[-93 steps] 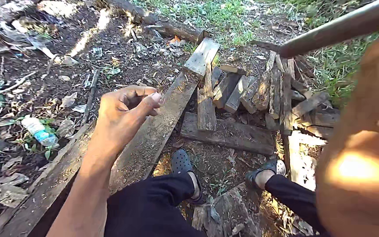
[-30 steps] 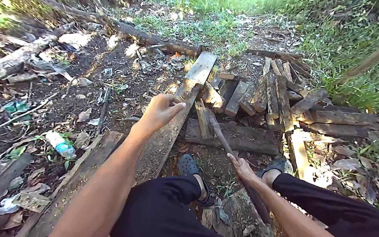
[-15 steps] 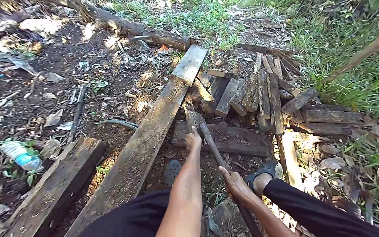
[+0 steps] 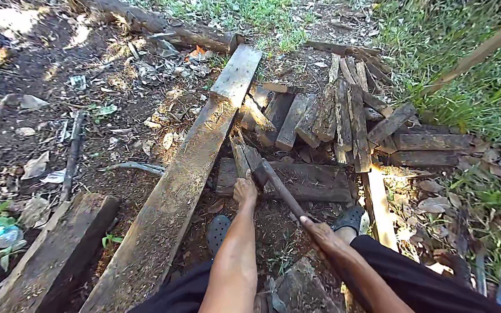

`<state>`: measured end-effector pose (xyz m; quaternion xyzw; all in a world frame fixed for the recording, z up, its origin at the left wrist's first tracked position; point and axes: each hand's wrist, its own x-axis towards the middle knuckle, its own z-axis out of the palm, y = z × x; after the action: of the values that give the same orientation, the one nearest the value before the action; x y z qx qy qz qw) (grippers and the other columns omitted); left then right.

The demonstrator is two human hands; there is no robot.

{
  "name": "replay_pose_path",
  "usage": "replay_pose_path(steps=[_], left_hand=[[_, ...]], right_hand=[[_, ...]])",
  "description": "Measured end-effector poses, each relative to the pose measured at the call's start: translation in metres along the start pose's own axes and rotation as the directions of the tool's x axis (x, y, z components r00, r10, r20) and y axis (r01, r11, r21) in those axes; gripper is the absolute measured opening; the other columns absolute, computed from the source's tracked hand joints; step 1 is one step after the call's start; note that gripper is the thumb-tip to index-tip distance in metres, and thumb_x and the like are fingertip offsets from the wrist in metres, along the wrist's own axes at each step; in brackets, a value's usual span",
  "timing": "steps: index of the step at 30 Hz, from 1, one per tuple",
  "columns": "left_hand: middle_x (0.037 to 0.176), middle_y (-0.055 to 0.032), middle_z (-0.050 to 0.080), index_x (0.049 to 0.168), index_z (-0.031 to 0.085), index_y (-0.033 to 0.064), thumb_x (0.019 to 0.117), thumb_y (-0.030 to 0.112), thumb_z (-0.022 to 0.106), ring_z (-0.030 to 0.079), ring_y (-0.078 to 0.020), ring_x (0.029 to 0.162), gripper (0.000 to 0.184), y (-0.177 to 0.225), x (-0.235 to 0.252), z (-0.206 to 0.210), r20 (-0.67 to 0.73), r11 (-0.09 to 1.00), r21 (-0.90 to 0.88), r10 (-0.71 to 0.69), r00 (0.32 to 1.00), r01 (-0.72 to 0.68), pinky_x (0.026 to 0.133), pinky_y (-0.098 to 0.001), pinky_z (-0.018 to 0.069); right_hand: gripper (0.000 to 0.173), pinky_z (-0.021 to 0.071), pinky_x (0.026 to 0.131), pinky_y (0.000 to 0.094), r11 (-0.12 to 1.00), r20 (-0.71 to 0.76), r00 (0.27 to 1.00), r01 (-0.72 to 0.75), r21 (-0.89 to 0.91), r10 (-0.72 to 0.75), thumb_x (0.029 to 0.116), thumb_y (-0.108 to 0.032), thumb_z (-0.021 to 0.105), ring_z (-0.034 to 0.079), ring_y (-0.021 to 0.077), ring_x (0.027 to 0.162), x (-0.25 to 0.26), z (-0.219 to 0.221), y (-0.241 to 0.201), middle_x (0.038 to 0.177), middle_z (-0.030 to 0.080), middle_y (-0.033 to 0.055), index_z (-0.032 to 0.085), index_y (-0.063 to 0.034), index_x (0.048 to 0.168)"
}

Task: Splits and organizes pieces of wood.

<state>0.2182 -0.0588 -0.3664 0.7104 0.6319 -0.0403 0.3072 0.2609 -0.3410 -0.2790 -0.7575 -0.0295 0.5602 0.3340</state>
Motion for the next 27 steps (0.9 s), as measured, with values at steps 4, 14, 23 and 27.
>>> replay_pose_path(steps=[4, 14, 23, 27], left_hand=[[0.118, -0.0198, 0.071, 0.111, 0.071, 0.0056, 0.1028, 0.071, 0.028, 0.068, -0.0349, 0.115, 0.079, -0.009, 0.016, -0.018, 0.064, 0.997, -0.066, 0.043, 0.997, -0.039, 0.093, -0.0574, 0.0547], [0.131, -0.0285, 0.061, 0.145, 0.050, 0.0034, 0.0965, 0.078, 0.041, 0.065, -0.0410, 0.111, 0.089, -0.066, 0.056, -0.103, 0.327, 0.787, -0.570, -0.046, 0.944, 0.236, 0.088, -0.0612, 0.0558], [0.111, -0.0307, 0.068, 0.108, 0.069, -0.0088, 0.1063, 0.062, 0.037, 0.066, -0.0404, 0.105, 0.078, -0.051, -0.017, -0.016, 0.055, 0.674, -0.721, -0.175, 0.983, 0.160, 0.093, -0.0597, 0.0518], [0.106, -0.0261, 0.070, 0.105, 0.071, -0.0044, 0.1056, 0.062, 0.039, 0.068, -0.0376, 0.103, 0.074, -0.046, -0.020, -0.016, 0.030, 0.773, -0.611, -0.191, 0.981, 0.169, 0.090, -0.0574, 0.0529]], right_hand=[[0.071, 0.0420, 0.039, 0.0303, 0.994, 0.040, 0.996, -0.077, 0.073, 0.074, 0.0946, -0.080, 0.038, 0.043, 0.0126, 0.040, 0.015, -0.042, 0.004, 0.058, 0.046, 0.0004, 0.057, -0.0119, 0.088], [0.066, 0.0457, 0.038, 0.0327, 0.989, 0.041, 0.990, 0.128, 0.073, -0.131, 0.0970, -0.073, 0.046, 0.048, 0.0155, 0.040, -0.003, -0.009, 0.006, 0.057, 0.050, 0.0032, 0.060, -0.0093, 0.088], [0.066, 0.0516, 0.041, 0.0377, 0.921, -0.231, 0.909, 0.377, 0.100, -0.347, 0.1006, -0.070, 0.041, 0.053, 0.0203, 0.042, -0.034, 0.007, -0.037, 0.059, 0.053, 0.0064, 0.060, -0.0074, 0.091], [0.063, 0.0508, 0.039, 0.0370, 0.924, -0.289, 0.923, 0.321, 0.209, -0.255, 0.1015, -0.066, 0.046, 0.053, 0.0196, 0.041, -0.027, 0.009, -0.019, 0.057, 0.052, 0.0064, 0.061, -0.0059, 0.091]])
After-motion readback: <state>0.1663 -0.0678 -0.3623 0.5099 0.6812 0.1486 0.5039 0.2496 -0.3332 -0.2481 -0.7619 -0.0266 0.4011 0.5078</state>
